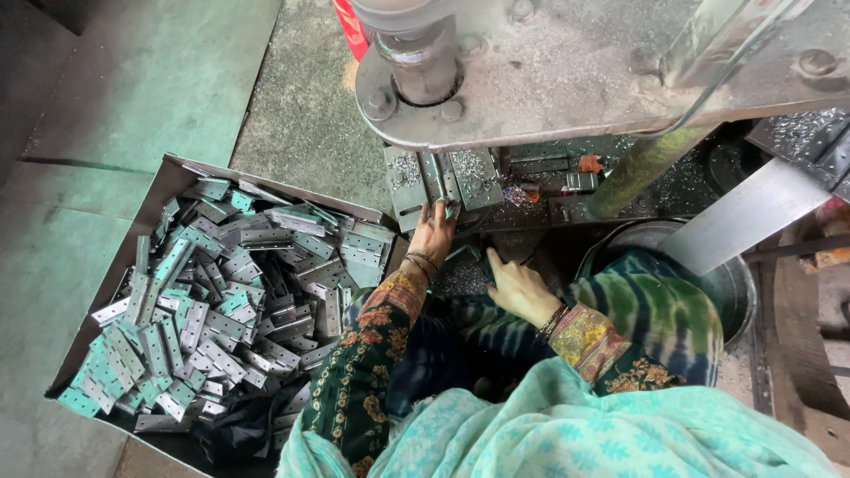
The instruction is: The person sits at a press machine and repeatedly picks up small metal brackets from a bin, places them into the machine, and operates the press to process them. The processed pieces are then removed and placed back into the bin.
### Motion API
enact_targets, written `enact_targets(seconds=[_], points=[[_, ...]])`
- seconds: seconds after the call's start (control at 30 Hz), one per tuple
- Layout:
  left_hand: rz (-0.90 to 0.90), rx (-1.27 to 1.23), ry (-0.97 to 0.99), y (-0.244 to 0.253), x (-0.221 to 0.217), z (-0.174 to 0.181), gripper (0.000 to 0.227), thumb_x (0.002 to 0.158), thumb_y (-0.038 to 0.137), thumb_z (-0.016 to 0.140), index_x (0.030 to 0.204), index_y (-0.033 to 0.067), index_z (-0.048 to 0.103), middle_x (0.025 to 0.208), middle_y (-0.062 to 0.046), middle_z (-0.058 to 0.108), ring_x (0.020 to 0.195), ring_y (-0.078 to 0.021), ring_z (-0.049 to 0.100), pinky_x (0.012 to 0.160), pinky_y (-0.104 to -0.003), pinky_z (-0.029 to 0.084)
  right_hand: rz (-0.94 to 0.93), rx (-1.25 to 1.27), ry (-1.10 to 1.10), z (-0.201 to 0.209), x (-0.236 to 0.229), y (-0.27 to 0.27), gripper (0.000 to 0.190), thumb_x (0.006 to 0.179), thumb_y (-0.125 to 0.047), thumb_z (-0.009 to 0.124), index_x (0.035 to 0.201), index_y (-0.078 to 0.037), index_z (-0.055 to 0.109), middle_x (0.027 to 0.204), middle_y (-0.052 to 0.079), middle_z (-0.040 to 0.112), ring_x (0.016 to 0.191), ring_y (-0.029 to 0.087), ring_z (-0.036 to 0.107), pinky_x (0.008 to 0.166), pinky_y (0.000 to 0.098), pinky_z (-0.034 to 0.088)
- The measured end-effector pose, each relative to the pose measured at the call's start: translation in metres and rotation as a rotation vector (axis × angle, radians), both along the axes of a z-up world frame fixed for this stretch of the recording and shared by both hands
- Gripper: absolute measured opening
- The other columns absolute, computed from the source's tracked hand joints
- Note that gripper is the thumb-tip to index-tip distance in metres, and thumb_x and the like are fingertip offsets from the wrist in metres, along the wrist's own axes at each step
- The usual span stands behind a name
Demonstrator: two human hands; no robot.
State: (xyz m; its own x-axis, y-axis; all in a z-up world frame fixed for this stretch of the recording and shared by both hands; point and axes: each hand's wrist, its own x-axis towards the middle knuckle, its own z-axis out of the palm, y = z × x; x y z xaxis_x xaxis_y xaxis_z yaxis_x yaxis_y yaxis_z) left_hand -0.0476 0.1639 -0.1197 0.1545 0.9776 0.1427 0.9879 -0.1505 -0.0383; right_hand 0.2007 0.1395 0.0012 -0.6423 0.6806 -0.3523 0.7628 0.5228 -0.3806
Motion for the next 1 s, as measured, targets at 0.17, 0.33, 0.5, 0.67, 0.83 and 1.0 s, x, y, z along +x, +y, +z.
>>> enact_targets(seconds=[0.17, 0.33, 0.5, 0.67, 0.83, 1.0], points=[[-0.018, 0.125, 0.002, 0.0, 0.002, -0.006, 0.04, 0.093, 0.009, 0.051, 0.13, 0.0041, 0.063, 0.14, -0.025, 0.048, 0.126, -0.0367, 0.057, 0.119, -0.055, 0.032, -0.009, 0.062, 0.038, -0.003, 0.002, -0.004, 0.083, 0.086, -0.025, 0.071, 0.155, -0.001, 0.031, 0.096, 0.03, 0.071, 0.089, 0.046, 0.073, 0.079, 0.0523, 0.061], [0.027, 0.086, 0.021, -0.001, 0.004, 0.005, 0.035, 0.096, 0.012, 0.052, 0.129, 0.0071, 0.064, 0.141, -0.02, 0.051, 0.134, -0.0325, 0.053, 0.12, -0.055, 0.033, -0.04, 0.089, 0.094, -0.012, 0.007, -0.009, 0.08, 0.085, -0.025, 0.072, 0.152, -0.002, 0.035, 0.098, 0.028, 0.071, 0.092, 0.045, 0.072, 0.08, 0.0526, 0.06], [0.09, 0.102, -0.039, 0.003, 0.015, 0.02, 0.043, 0.094, 0.012, 0.051, 0.135, 0.0134, 0.064, 0.14, -0.014, 0.054, 0.133, -0.0284, 0.049, 0.117, -0.06, 0.029, -0.072, 0.056, 0.101, -0.009, 0.01, -0.008, 0.078, 0.088, -0.03, 0.071, 0.152, -0.006, 0.034, 0.1, 0.026, 0.072, 0.093, 0.044, 0.072, 0.081, 0.0521, 0.059], [0.17, 0.07, -0.038, -0.006, 0.01, 0.029, 0.041, 0.092, 0.015, 0.056, 0.132, 0.0194, 0.065, 0.143, -0.012, 0.052, 0.139, -0.0274, 0.045, 0.121, -0.057, 0.024, -0.118, 0.081, 0.112, 0.0, 0.008, -0.012, 0.077, 0.095, -0.043, 0.064, 0.156, -0.01, 0.031, 0.118, 0.027, 0.066, 0.104, 0.043, 0.069, 0.085, 0.0527, 0.059], [0.174, 0.076, -0.086, -0.009, 0.009, 0.042, 0.045, 0.089, 0.013, 0.061, 0.133, 0.0217, 0.065, 0.142, -0.009, 0.054, 0.135, -0.028, 0.049, 0.12, -0.057, 0.028, -0.095, 0.073, 0.111, -0.002, 0.004, -0.011, 0.076, 0.096, -0.047, 0.06, 0.157, -0.011, 0.032, 0.136, 0.025, 0.058, 0.119, 0.041, 0.062, 0.095, 0.0513, 0.056], [0.144, 0.148, -0.283, -0.015, 0.009, 0.063, 0.045, 0.079, 0.008, 0.071, 0.123, 0.0149, 0.068, 0.137, -0.014, 0.06, 0.126, -0.0346, 0.06, 0.114, -0.052, 0.04, -0.103, 0.197, 0.227, 0.003, 0.002, -0.013, 0.072, 0.095, -0.043, 0.063, 0.152, -0.01, 0.036, 0.146, 0.021, 0.05, 0.127, 0.041, 0.054, 0.1, 0.0518, 0.052]])
